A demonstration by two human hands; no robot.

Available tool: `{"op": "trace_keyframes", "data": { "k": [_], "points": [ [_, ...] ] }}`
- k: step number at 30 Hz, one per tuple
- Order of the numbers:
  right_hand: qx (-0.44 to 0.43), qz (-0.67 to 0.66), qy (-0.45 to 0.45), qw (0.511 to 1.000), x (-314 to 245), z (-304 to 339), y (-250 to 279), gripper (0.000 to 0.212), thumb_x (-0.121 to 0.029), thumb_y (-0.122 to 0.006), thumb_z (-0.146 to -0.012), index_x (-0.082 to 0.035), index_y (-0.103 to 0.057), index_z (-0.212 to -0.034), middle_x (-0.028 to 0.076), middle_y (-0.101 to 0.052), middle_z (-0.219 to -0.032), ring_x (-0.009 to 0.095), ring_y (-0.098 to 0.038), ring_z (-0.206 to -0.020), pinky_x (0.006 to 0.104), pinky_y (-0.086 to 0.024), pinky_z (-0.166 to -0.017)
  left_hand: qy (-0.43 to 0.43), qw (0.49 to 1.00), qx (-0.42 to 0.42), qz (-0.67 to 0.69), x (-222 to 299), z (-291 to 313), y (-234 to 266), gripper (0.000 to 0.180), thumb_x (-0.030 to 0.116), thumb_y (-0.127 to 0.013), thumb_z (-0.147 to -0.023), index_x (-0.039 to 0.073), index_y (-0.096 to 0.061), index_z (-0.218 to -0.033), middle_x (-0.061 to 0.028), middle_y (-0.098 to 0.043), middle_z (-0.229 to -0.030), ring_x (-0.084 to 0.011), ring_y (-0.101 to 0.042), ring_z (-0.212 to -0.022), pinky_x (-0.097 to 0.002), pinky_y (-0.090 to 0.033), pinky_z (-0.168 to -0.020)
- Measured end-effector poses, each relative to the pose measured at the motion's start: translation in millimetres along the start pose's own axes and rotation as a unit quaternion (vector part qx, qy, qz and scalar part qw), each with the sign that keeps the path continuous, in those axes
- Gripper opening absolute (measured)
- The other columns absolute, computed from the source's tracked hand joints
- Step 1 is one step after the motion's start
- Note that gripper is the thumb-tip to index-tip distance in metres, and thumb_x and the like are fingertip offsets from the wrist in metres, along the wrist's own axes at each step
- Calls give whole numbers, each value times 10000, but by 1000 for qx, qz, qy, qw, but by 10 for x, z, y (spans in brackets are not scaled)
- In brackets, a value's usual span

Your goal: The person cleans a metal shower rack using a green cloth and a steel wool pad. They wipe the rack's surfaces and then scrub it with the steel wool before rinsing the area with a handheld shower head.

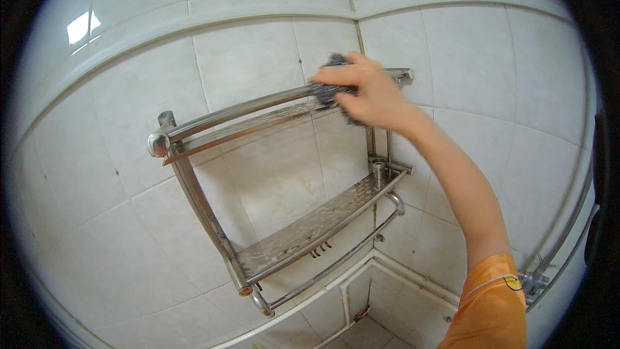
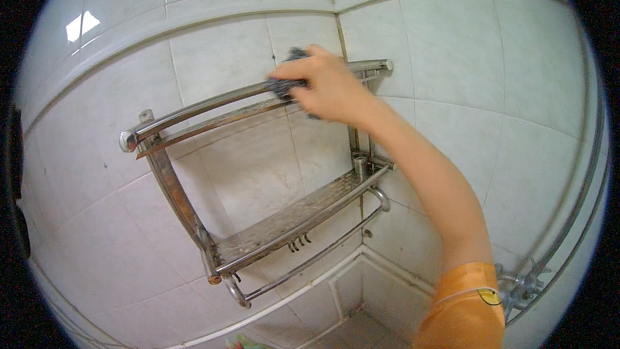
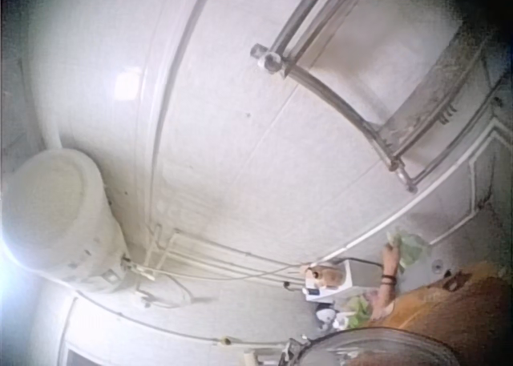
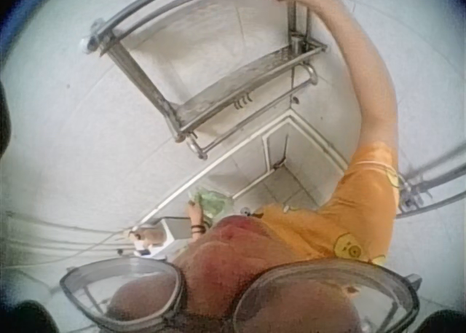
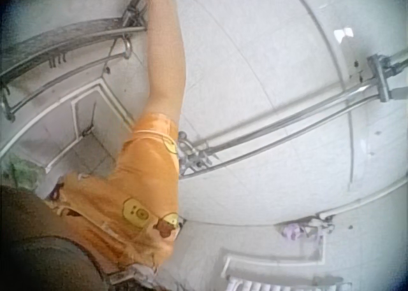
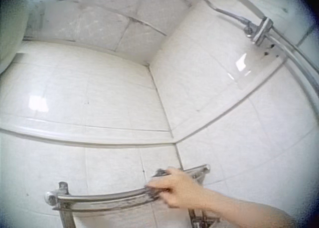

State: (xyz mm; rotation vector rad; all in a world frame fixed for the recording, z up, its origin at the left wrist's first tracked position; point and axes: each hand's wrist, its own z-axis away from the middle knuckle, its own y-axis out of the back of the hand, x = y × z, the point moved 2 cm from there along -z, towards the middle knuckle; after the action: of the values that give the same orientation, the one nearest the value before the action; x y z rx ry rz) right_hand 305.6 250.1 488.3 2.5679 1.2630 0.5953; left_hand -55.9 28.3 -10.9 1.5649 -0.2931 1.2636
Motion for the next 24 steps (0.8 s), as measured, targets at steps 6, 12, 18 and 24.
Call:
{"op": "trace_keyframes", "data": {
  "k": [6,12,18,24],
  "points": [
    [-26,-11,31,999,-346,-270,-127,212,-57,-591,-670,-111,-691,-849,110,-633,-766,305,-536,-836,406,-463,-754,-1,1000,11,14,-181,23,13,555,438,-582,-828,-104,-579,-946,-236,-626,-820,-245,-579,-763,-403,-451,-681],
    [-52,24,132,990,-1234,-759,-452,81,-54,-594,-653,-44,-615,-731,100,-569,-670,276,-505,-752,400,-442,-644,-10,999,25,38,-372,-126,-103,544,438,-586,-828,-97,-596,-932,-189,-631,-790,-221,-556,-734,-392,-452,-656],
    [-16,66,86,994,-573,-324,-160,201,-63,-623,-673,-92,-678,-865,102,-622,-736,301,-536,-802,397,-468,-696,12,998,21,50,-378,-121,-136,528,425,-603,-825,-95,-600,-915,-157,-630,-749,-179,-544,-692,-378,-454,-617],
    [-76,115,120,983,-937,-497,-208,215,-40,-632,-669,-53,-658,-881,94,-646,-825,295,-539,-838,391,-453,-789,11,996,49,71,-502,-147,-31,546,444,-617,-810,-91,-603,-918,-159,-632,-749,-182,-543,-685,-379,-455,-617]
  ]
}}
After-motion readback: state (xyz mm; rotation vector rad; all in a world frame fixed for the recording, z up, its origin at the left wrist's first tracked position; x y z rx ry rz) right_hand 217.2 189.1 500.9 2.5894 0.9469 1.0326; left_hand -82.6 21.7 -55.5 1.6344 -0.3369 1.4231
